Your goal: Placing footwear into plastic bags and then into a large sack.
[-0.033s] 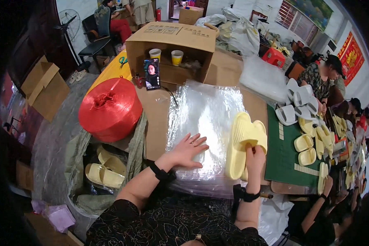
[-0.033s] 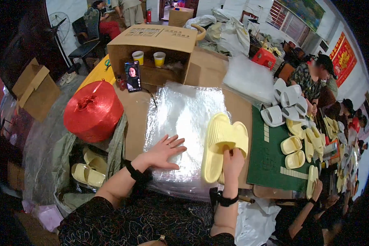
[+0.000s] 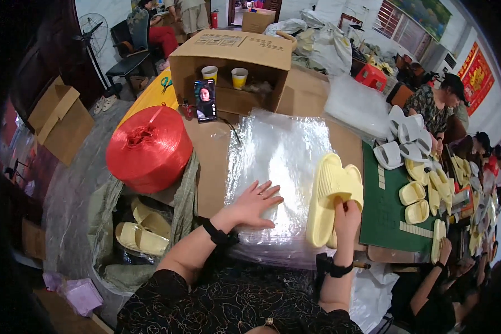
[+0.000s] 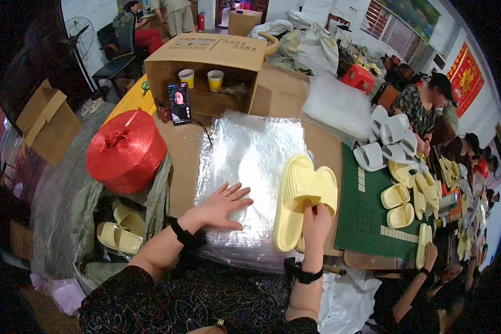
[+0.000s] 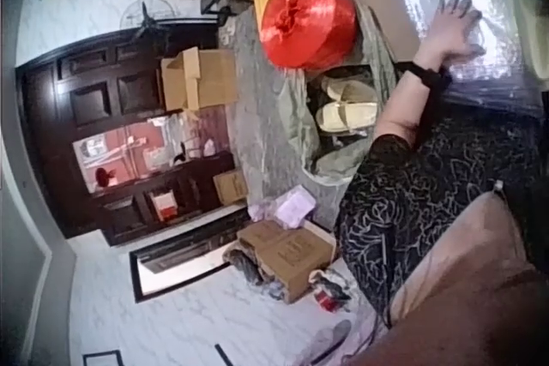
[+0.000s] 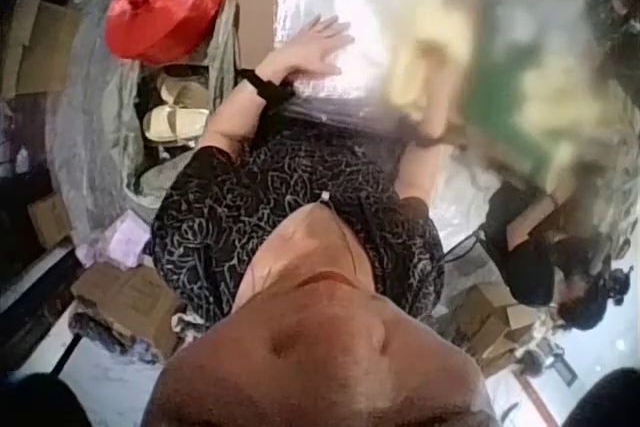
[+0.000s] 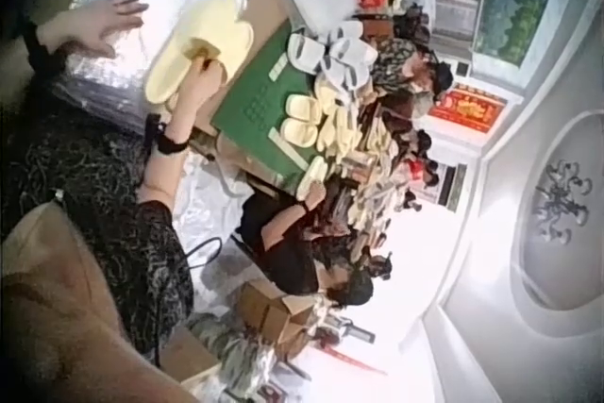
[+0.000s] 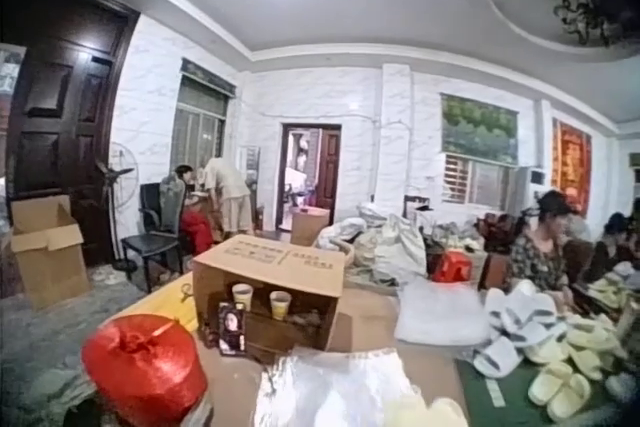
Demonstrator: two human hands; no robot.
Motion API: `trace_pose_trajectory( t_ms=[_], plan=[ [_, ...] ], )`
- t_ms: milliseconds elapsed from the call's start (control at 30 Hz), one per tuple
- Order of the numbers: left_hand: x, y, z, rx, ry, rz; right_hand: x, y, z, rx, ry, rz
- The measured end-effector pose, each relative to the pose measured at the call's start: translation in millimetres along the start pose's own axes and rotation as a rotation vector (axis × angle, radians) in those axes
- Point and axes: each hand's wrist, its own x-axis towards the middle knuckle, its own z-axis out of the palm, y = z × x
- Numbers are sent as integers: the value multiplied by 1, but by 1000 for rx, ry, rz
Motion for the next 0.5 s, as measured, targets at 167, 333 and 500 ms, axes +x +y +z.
trace_pose_trajectory(
  t_ms=[167,333,500],
  plan=[
    [7,2,3,54,-59,-34,-25,0,-19,168,13,-5],
    [9,3,4,97,-104,-42,-36,11,-20,286,33,-22],
    [5,-1,4,104,-134,-27,-40,15,-16,358,22,0]
  ],
)
